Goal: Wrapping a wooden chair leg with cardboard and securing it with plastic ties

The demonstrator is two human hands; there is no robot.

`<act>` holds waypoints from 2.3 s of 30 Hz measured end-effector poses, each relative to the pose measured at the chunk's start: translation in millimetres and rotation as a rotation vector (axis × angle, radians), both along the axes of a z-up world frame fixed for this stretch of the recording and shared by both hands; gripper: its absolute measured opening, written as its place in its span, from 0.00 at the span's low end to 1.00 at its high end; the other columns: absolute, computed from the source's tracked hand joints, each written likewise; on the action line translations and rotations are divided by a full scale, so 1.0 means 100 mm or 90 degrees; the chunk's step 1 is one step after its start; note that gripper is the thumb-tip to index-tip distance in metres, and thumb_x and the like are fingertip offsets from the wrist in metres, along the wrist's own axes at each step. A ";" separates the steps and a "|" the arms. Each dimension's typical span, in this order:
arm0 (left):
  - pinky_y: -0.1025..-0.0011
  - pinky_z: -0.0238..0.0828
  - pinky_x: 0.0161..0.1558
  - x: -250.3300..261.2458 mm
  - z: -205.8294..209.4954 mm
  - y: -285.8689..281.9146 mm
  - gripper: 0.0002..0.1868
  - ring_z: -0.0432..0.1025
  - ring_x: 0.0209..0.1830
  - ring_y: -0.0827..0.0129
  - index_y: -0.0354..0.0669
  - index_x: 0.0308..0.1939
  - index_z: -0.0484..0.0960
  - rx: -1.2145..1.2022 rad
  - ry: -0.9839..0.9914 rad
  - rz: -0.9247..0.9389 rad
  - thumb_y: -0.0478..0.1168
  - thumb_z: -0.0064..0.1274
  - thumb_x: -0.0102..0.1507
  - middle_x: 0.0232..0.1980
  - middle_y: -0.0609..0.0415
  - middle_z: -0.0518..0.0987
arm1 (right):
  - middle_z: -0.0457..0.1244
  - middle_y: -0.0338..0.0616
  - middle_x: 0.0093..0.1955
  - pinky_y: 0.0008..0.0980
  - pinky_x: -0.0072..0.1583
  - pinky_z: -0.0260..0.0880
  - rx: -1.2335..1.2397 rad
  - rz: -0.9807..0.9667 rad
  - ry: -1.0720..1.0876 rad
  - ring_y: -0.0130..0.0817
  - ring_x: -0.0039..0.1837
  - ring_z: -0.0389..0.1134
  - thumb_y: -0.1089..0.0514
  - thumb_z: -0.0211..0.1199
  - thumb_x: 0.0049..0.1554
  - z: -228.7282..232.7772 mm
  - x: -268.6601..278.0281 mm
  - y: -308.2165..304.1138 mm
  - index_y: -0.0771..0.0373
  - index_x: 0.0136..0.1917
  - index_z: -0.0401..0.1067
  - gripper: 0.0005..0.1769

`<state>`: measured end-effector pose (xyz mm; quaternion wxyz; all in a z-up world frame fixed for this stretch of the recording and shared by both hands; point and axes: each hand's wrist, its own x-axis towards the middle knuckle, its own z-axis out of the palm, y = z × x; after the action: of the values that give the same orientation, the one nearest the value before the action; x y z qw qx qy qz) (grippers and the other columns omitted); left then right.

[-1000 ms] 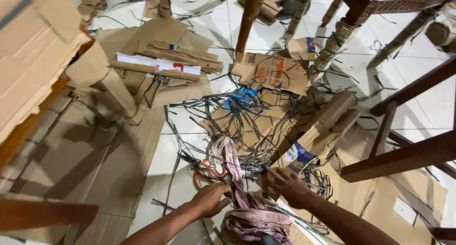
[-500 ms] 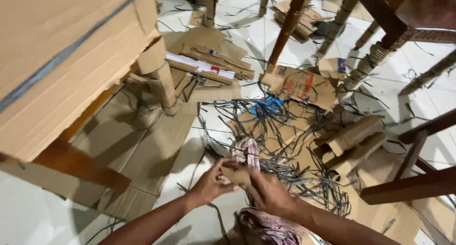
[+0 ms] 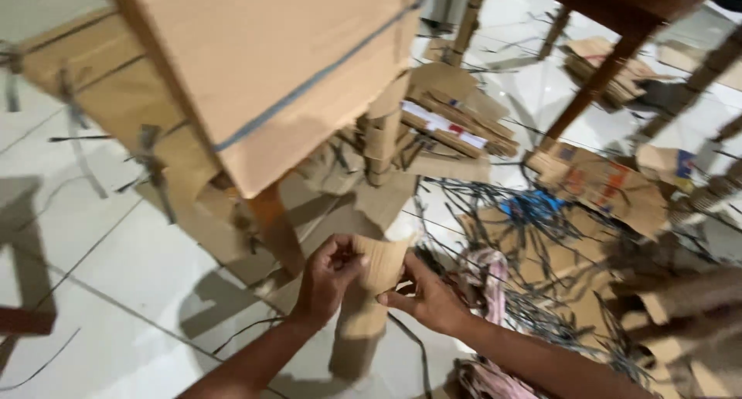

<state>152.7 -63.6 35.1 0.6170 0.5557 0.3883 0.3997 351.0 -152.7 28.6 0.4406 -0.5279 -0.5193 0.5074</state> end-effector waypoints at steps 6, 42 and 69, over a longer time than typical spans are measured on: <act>0.60 0.75 0.55 -0.66 0.05 -0.01 0.14 0.77 0.42 0.67 0.36 0.49 0.82 0.085 -0.030 0.189 0.36 0.65 0.62 0.37 0.49 0.81 | 0.66 0.58 0.55 0.53 0.57 0.79 0.094 0.045 -0.083 0.57 0.56 0.75 0.58 0.72 0.57 0.42 -0.82 0.55 0.63 0.66 0.64 0.28; 0.50 0.66 0.67 -0.84 -0.30 1.21 0.33 0.76 0.60 0.55 0.40 0.62 0.81 0.118 0.051 0.130 0.39 0.73 0.54 0.61 0.45 0.83 | 0.64 0.69 0.61 0.50 0.59 0.73 0.261 0.078 -0.550 0.59 0.61 0.71 0.41 0.64 0.59 0.01 -1.45 1.53 0.76 0.82 0.34 0.58; 0.50 0.69 0.58 -0.69 -0.27 1.05 0.20 0.76 0.51 0.59 0.34 0.51 0.85 0.157 0.088 0.241 0.35 0.70 0.55 0.47 0.47 0.84 | 0.74 0.52 0.46 0.27 0.45 0.74 -0.312 0.292 -0.097 0.37 0.46 0.76 0.56 0.58 0.61 -0.82 0.52 0.51 0.59 0.52 0.72 0.08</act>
<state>83.3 41.7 7.7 0.4304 0.5698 0.4755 0.5138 403.1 -102.0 -53.4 0.1350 -0.5236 -0.5186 0.6624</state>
